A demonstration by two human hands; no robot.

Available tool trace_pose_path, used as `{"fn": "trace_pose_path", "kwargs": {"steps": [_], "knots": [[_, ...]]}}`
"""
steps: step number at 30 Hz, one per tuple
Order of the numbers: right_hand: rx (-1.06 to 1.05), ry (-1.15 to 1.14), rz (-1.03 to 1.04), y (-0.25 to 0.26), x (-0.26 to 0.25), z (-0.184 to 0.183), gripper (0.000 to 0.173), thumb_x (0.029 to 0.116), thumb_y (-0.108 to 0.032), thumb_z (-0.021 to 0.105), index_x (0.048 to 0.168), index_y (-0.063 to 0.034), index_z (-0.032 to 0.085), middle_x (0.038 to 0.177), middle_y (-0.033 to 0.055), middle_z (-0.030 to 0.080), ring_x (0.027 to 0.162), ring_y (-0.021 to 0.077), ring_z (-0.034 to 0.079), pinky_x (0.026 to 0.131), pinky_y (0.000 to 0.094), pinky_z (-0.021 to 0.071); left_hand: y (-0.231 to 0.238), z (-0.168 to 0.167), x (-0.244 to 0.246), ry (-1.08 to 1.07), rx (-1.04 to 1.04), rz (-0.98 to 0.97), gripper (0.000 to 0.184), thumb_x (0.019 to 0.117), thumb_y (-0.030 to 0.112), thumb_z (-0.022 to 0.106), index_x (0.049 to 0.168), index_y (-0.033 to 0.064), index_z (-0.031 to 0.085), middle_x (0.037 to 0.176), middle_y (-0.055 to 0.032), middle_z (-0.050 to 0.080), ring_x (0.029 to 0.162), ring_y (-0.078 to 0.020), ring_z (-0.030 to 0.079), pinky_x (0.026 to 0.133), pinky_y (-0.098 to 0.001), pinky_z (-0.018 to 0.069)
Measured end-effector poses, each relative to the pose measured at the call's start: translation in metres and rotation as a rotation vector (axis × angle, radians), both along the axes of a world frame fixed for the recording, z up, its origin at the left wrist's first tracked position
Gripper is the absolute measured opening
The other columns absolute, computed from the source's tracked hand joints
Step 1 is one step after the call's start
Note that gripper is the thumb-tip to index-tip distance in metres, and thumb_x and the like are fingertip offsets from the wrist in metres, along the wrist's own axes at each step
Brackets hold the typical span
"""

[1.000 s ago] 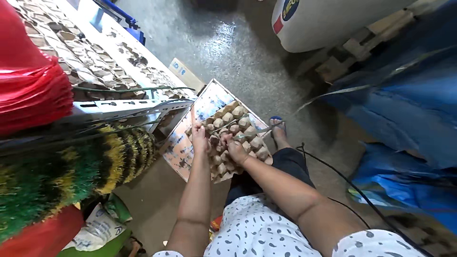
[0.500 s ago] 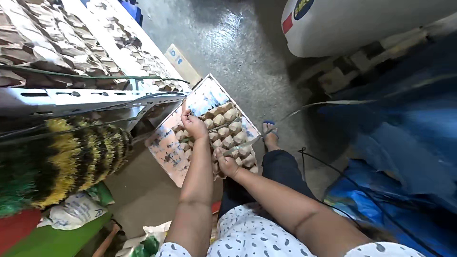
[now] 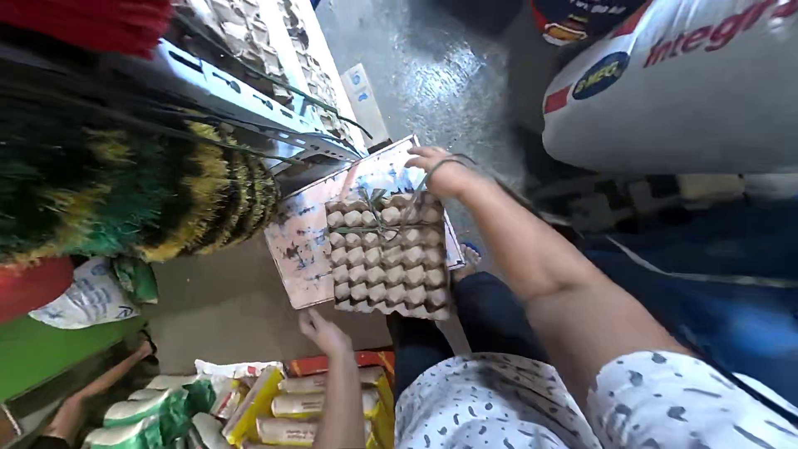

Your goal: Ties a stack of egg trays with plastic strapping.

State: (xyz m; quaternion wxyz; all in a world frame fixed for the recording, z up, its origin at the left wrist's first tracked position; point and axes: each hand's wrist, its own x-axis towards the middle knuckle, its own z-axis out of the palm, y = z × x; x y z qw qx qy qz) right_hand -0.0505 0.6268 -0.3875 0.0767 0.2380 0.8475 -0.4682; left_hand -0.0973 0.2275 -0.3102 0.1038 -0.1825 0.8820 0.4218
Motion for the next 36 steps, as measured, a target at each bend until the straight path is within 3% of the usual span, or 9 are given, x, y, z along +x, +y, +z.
{"fn": "trace_pose_path", "kwargs": {"steps": [3,7,13,19,22,25,30,33,36], "knots": [[-0.300,-0.267,0.077,0.012,-0.022,-0.048,0.036,0.1089,-0.023,0.051,0.137,-0.0044,0.063,0.143,0.0213,0.059,0.136,0.0382,0.053,0.116,0.0605,0.0352,-0.010,-0.049,0.077,-0.464,0.168,0.327,0.065,0.1104,0.055,0.023,0.150,0.0070,0.042,0.144,-0.0169,0.052,0.124,-0.0286,0.052,0.101,-0.0508,0.0450],[-0.680,-0.546,-0.001,-0.008,-0.031,-0.074,0.069,0.1057,-0.056,0.044,0.141,0.0017,0.057,0.143,0.0259,0.056,0.136,0.0383,0.051,0.116,0.0579,0.0346,0.029,-0.088,0.123,-0.771,0.540,0.482,0.063,0.1089,0.056,0.016,0.122,0.0097,0.056,0.101,-0.0099,0.068,0.090,-0.0226,0.066,0.075,-0.0443,0.0570],[-0.743,-0.445,-0.093,-0.021,0.017,-0.073,0.065,0.1096,-0.052,0.035,0.143,-0.0006,0.055,0.143,0.0234,0.057,0.135,0.0343,0.054,0.115,0.0556,0.0378,0.041,-0.066,0.110,-0.789,0.445,0.411,0.050,0.1145,0.031,0.018,0.143,-0.0008,0.044,0.128,-0.0168,0.059,0.109,-0.0206,0.058,0.095,-0.0398,0.0500],[-1.031,-0.235,-0.685,-0.135,0.169,-0.056,0.054,0.1112,-0.042,0.032,0.151,-0.0076,0.045,0.140,0.0144,0.059,0.124,0.0201,0.058,0.106,0.0407,0.0483,-0.014,-0.065,0.006,-0.746,0.244,0.012,0.056,0.1116,0.047,0.021,0.130,0.0075,0.056,0.105,-0.0099,0.069,0.091,-0.0178,0.066,0.078,-0.0409,0.0575],[-1.233,-0.175,-1.015,-0.223,0.197,-0.034,0.050,0.1104,-0.032,0.033,0.155,-0.0106,0.041,0.145,0.0103,0.057,0.128,0.0172,0.057,0.107,0.0386,0.0481,0.025,-0.054,-0.074,-0.761,0.037,-0.311,0.058,0.1118,0.049,0.024,0.140,0.0072,0.053,0.119,-0.0119,0.067,0.102,-0.0179,0.064,0.086,-0.0394,0.0564],[-1.183,-0.310,-0.833,-0.285,0.186,-0.018,0.043,0.1081,-0.011,0.039,0.148,0.0038,0.045,0.145,0.0187,0.055,0.133,0.0226,0.054,0.113,0.0386,0.0428,0.107,-0.042,-0.136,-0.796,-0.303,-0.734,0.061,0.1121,0.046,0.030,0.151,-0.0003,0.043,0.150,-0.0231,0.050,0.136,-0.0303,0.052,0.113,-0.0482,0.0423],[-1.103,-0.611,-0.307,-0.317,0.142,-0.026,0.059,0.0966,-0.029,0.072,0.144,0.0017,0.054,0.149,0.0226,0.052,0.144,0.0346,0.045,0.122,0.0514,0.0312,0.246,-0.061,-0.165,-0.907,-0.595,-1.359,0.080,0.1053,0.066,0.027,0.142,0.0003,0.054,0.136,-0.0258,0.060,0.125,-0.0369,0.059,0.108,-0.0580,0.0442],[-1.207,-0.463,-0.488,-0.323,0.148,-0.010,0.109,0.0665,-0.019,0.096,0.157,-0.0029,0.036,0.155,0.0187,0.046,0.144,0.0310,0.044,0.119,0.0508,0.0380,0.307,-0.075,-0.160,-0.760,-0.722,-1.772,0.083,0.1054,0.067,0.022,0.144,0.0016,0.056,0.146,-0.0254,0.055,0.139,-0.0405,0.049,0.116,-0.0649,0.0334],[-1.345,-0.086,-0.797,-0.302,0.172,0.039,0.108,0.0688,-0.023,0.081,0.160,-0.0067,0.025,0.146,0.0148,0.054,0.126,0.0231,0.057,0.101,0.0420,0.0508,0.339,-0.063,-0.141,-0.365,-0.686,-1.983,0.067,0.1066,0.056,0.042,0.145,0.0034,0.055,0.146,-0.0260,0.055,0.139,-0.0439,0.049,0.114,-0.0683,0.0343]]}}
